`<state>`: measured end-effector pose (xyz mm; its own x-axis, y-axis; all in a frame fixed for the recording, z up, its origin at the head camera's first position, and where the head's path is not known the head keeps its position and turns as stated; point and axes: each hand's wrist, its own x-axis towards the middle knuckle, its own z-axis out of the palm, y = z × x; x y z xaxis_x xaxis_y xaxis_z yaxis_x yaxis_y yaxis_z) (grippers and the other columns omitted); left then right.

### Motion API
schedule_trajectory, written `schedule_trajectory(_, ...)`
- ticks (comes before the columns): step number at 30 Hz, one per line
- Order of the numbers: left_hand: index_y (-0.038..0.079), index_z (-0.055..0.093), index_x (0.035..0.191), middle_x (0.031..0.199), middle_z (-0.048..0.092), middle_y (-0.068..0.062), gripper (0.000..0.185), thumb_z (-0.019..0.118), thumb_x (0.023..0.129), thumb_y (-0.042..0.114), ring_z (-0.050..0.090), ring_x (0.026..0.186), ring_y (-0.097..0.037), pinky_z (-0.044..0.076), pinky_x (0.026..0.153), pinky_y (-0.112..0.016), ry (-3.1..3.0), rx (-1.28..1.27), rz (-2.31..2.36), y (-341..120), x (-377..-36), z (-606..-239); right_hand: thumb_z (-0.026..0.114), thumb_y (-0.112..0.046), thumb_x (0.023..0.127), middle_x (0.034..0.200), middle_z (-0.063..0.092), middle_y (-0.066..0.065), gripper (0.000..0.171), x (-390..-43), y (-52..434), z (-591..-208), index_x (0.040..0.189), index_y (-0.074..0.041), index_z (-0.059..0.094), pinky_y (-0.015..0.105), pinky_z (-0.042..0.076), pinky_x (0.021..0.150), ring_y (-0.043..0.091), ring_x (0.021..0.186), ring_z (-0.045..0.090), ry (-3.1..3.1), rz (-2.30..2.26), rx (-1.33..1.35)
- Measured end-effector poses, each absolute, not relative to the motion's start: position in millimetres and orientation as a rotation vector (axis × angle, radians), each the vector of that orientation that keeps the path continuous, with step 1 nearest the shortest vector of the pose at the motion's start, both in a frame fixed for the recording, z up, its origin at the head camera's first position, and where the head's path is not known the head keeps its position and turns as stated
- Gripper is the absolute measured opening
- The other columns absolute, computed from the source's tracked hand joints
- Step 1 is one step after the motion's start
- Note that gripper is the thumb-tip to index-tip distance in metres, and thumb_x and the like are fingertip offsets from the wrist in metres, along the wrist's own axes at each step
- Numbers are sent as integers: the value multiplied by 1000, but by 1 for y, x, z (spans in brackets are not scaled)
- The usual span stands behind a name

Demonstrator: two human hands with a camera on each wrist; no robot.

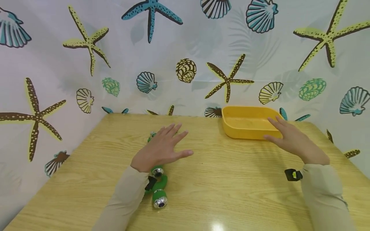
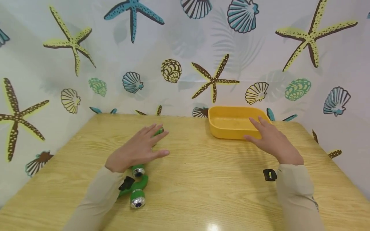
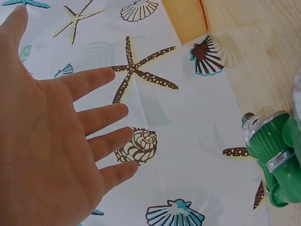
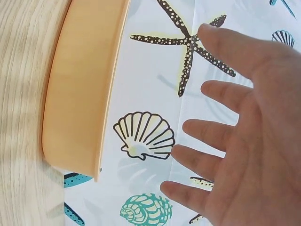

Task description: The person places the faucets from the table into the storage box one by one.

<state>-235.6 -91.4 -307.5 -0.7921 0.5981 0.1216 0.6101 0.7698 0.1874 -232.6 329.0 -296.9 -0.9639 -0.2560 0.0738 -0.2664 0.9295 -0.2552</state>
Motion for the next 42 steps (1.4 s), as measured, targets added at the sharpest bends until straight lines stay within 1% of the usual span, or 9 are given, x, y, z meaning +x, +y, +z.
schedule_trajectory(5,15,34,152,158,18,-13,78,44,93,65,13,145,-32,11,114,-53,-2915,-984,-336,-91,-237,-309,53,-41,99,150,5,39,80,-234,340,-299,151,7,15,73,21,97,61,130,16,-3058,442,396)
schedule_trajectory(11,15,35,151,158,21,-14,78,44,93,65,15,144,-34,13,113,-54,-2907,-991,-326,-90,-237,-309,51,-39,101,149,14,39,75,-234,344,-296,150,7,18,70,21,99,59,131,19,-3028,433,382)
schedule_trajectory(16,13,38,150,156,24,-15,79,46,91,66,21,142,-36,17,112,-53,-2907,-1000,-337,-88,-238,-310,48,-38,102,147,23,37,69,-233,344,-293,150,5,25,69,22,100,57,130,23,-2982,436,317)
schedule_trajectory(21,12,40,149,154,28,-17,80,47,90,67,25,141,-37,20,111,-53,-2915,-1021,-331,-85,-239,-312,48,-35,102,145,28,37,65,-234,350,-296,149,5,27,69,24,98,57,127,27,-2936,464,264)
schedule_trajectory(25,11,41,148,154,29,-17,81,46,90,67,25,140,-38,21,111,-52,-2928,-1021,-295,-84,-238,-313,50,-30,102,141,34,38,62,-238,356,-300,147,8,31,68,28,97,57,123,33,-2887,470,274)
schedule_trajectory(28,10,42,148,153,29,-18,80,47,91,67,25,140,-39,21,111,-52,-2929,-1030,-288,-84,-239,-313,50,-30,102,140,37,37,60,-241,361,-301,147,6,32,66,34,93,55,113,46,-2878,505,275)
schedule_trajectory(31,9,43,147,153,30,-19,80,48,91,65,26,139,-40,22,111,-52,-2922,-1043,-279,-85,-238,-312,49,-30,103,139,38,37,59,-242,365,-303,148,3,32,66,37,89,55,106,51,-2879,567,269)
schedule_trajectory(36,8,44,146,152,31,-20,80,48,90,65,27,139,-40,23,110,-53,-2911,-1022,-255,-87,-239,-309,45,-38,103,138,36,40,63,-248,372,-300,150,2,29,68,35,90,58,115,42,-2932,606,238)
schedule_trajectory(42,8,43,147,153,30,-20,80,48,91,65,26,139,-40,21,111,-54,-2922,-1038,-290,-86,-237,-308,39,-47,102,140,29,42,71,-254,380,-297,152,0,22,70,32,92,61,120,35,-3023,635,148)
